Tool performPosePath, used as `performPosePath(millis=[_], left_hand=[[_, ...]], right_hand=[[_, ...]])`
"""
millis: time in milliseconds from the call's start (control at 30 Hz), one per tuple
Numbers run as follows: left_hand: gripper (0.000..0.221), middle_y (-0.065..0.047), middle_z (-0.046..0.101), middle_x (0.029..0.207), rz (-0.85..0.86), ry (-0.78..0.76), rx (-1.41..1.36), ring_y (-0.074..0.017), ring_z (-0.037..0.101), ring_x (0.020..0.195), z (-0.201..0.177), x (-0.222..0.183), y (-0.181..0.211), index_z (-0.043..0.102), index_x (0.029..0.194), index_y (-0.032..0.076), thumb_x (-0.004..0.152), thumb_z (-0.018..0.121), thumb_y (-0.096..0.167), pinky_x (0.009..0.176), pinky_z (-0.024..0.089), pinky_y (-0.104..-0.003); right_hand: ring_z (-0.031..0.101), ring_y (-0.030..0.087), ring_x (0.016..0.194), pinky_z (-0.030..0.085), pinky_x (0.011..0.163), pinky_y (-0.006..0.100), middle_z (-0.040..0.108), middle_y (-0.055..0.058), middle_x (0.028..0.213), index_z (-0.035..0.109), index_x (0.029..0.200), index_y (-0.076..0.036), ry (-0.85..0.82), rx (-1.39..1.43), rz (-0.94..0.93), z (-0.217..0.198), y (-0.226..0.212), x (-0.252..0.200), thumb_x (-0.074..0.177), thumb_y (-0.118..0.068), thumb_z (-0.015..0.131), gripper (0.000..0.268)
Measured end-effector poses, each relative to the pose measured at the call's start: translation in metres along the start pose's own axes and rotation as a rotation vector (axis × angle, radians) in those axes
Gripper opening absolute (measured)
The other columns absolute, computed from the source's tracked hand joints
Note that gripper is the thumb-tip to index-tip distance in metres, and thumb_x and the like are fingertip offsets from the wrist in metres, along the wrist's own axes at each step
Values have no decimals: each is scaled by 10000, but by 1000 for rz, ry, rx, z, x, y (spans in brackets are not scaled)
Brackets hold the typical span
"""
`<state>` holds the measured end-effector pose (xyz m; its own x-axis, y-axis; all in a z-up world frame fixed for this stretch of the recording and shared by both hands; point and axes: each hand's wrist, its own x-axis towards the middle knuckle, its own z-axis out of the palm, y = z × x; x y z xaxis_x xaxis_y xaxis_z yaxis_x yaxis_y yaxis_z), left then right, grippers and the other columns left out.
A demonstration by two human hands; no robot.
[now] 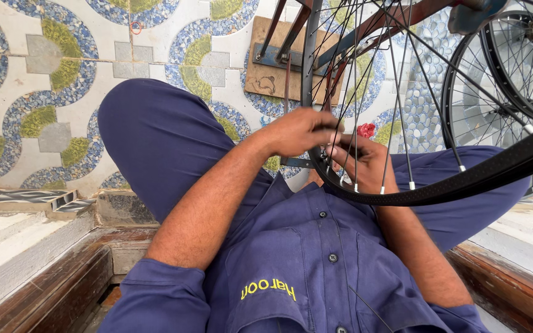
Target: The person mounts a bicycle wheel onto a truing stand, spins the wheel, and uses a spoke wrench to adjust the tension of the spokes around the hub.
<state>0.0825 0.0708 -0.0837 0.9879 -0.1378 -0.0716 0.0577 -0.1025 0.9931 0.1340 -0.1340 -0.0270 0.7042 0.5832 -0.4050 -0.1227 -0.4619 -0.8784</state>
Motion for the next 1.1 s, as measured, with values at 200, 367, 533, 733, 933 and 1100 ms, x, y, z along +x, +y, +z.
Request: performPosePath(millis=[200,367,533,733,933,1100], left_hand=[[406,-108,770,1008,-10,-171,-15,-254,754,973,1,-7,0,654,1110,47,822,793,297,850,563,-379],[477,-172,733,939,5,-37,396,-384,693,915,19,-4,18,607,1029,37,796,842,381,761,514,-494],[526,-221,722,900,-167,261,617,-426,711,868,47,-3,30,524,1170,-16,846,794,299,769,553,-534],[385,-150,739,831,-136,101,218,-308,733,790,21,-12,21,668,1124,36,827,802,240,698,546,-421],[275,11,747,935,-262,-28,-439,-81,684,829,17,-12,2,724,1157,20,911,770,134,739,574,-270],[290,-30,750,892,-201,30,-499,-95,700,784,4,-14,3,727,1150,24,899,784,156,699,583,-269]], right_hand=[[744,151,894,589,770,301,782,88,964,672,1078,12,-88,-195,-46,-18,3,-27,820,-91,802,307],[782,224,895,594,791,334,783,126,978,752,1064,-26,-27,-524,-328,-13,-1,-45,819,-21,753,244],[772,269,914,590,789,335,771,140,996,739,1055,-14,-58,-509,-479,-14,-5,-42,815,1,745,240],[786,246,872,595,745,322,775,128,971,739,1025,-13,-53,-510,-412,-17,-19,-48,803,-112,844,265],[782,236,855,601,724,331,773,127,967,733,1018,-27,-59,-541,-437,-21,-29,-55,811,-141,845,262],[772,225,809,592,683,328,764,122,935,724,1002,-21,-64,-529,-423,-22,-32,-61,814,-130,845,249]])
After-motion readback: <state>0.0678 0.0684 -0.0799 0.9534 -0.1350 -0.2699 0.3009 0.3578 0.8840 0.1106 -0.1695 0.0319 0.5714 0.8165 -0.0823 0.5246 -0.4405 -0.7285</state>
